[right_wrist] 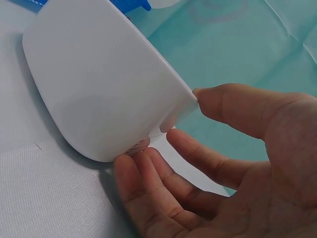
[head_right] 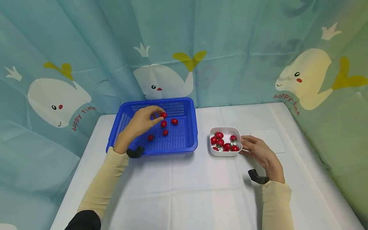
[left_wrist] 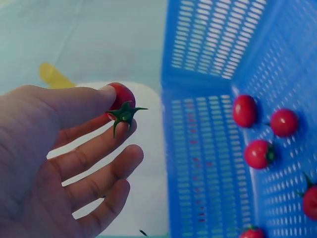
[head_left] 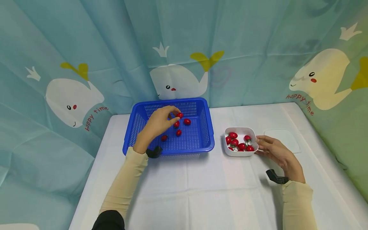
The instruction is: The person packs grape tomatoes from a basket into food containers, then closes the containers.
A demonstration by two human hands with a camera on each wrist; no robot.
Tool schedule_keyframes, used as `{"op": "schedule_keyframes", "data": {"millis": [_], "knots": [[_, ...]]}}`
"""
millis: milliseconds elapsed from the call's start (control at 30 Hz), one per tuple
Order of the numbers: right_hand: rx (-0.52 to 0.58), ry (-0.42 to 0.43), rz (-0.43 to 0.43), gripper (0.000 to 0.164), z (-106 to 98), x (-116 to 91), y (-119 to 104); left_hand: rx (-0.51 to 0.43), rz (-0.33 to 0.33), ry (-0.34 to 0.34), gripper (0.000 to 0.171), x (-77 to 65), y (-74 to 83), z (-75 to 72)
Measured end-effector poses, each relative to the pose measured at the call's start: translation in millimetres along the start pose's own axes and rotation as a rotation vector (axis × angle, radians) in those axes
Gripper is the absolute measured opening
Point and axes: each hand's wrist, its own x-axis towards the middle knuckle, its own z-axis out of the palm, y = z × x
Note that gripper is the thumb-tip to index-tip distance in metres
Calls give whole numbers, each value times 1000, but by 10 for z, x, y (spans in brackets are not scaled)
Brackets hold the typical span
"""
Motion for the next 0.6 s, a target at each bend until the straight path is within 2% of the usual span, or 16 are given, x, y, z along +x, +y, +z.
{"op": "schedule_keyframes", "data": {"millis": [133, 400, 600], "knots": [[2, 1, 0, 60, 8, -6, 0, -25, 24, 39, 27, -64, 104, 49], [-22, 4, 19, 67, 7, -2, -16, -134, 81, 84, 29, -112, 303, 197], [-34, 5, 14, 65, 4, 7, -10, -193, 113, 98, 27, -152, 488, 336]]}}
